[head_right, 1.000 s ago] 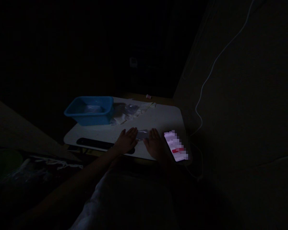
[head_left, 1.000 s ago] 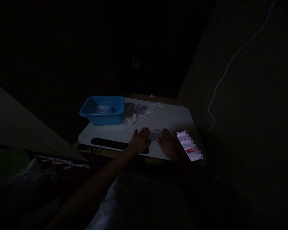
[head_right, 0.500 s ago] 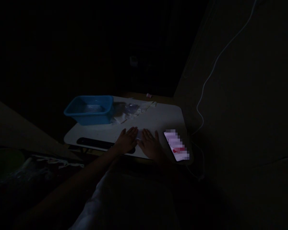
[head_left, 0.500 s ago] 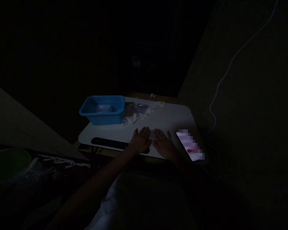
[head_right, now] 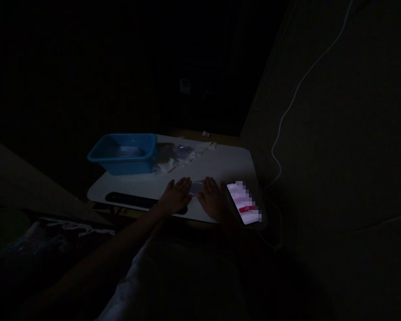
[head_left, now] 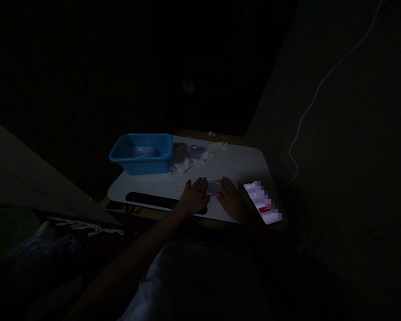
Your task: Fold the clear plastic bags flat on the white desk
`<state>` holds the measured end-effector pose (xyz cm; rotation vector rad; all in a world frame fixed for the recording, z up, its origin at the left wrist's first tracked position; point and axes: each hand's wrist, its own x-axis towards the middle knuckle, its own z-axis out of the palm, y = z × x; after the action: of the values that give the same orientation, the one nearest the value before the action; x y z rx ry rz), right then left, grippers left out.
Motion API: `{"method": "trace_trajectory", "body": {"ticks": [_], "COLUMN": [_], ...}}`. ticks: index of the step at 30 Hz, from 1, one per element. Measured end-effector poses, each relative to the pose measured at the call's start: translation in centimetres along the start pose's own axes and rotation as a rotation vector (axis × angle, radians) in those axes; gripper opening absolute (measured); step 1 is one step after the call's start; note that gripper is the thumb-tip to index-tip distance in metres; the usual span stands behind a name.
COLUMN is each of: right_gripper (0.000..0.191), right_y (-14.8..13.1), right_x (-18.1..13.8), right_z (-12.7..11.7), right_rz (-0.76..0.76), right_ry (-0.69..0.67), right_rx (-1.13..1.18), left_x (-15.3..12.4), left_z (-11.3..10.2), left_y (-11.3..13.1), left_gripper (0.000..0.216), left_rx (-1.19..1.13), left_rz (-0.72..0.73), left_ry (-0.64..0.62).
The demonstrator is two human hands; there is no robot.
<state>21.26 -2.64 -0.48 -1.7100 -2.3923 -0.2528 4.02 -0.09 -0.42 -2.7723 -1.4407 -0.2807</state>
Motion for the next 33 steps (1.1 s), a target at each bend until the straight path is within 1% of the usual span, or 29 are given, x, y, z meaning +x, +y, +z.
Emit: {"method": "trace_trajectory", "body": {"ticks": [3, 6, 10, 13, 15, 17, 20, 23, 25, 28, 33], "right_gripper": [0.051, 0.051, 0.050, 0.048, 0.047, 0.045, 0.037, 0.032, 0.032, 0.032, 0.024], "right_y": [-1.0, -1.1, 0.3, 1.4, 1.8, 2.0, 2.0, 1.9, 1.9, 1.8, 1.4], "right_x": [0.7, 1.1, 0.9, 0.3, -0.1, -0.4, -0.3, 0.3, 0.7, 1.2, 1.3], "right_z": [0.2, 0.7, 1.3, 1.0, 0.4, -0.3, -1.2, -1.6, -1.6, -1.6, -2.3], "right_rz": [-0.090, -0.086, -0.015, -0.020, -0.072, -0.157, -0.275, -0.330, -0.335, -0.294, -0.231], "right_ry": [-0.006, -0.012, 0.005, 0.030, 0.039, 0.042, 0.046, 0.043, 0.038, 0.040, 0.062], "right_rx": [0.033, 0.038, 0.016, 0.013, 0.033, 0.056, 0.054, 0.014, -0.015, -0.032, -0.006], "left_x": [0.0, -0.1, -0.1, 0.0, 0.0, 0.0, 0.0, 0.1, 0.1, 0.1, 0.0], "left_z": [0.1, 0.1, 0.1, 0.0, -0.1, -0.2, -0.1, -0.1, -0.2, -0.5, -0.6], "left_y": [0.0, 0.0, 0.0, 0.0, -0.1, -0.2, -0.4, -0.5, -0.5, -0.5, -0.4], "left_gripper": [0.051, 0.051, 0.051, 0.050, 0.051, 0.051, 0.051, 0.051, 0.052, 0.054, 0.060], "left_rx": [0.001, 0.005, 0.007, -0.002, -0.014, -0.028, -0.044, -0.050, -0.055, -0.070, -0.096], "left_rz": [0.000, -0.004, 0.011, 0.004, 0.001, 0.008, 0.008, 0.007, 0.007, 0.005, 0.000], "left_ry": [0.001, 0.004, 0.015, 0.008, 0.000, -0.011, -0.018, -0.019, -0.028, -0.038, -0.024]}}
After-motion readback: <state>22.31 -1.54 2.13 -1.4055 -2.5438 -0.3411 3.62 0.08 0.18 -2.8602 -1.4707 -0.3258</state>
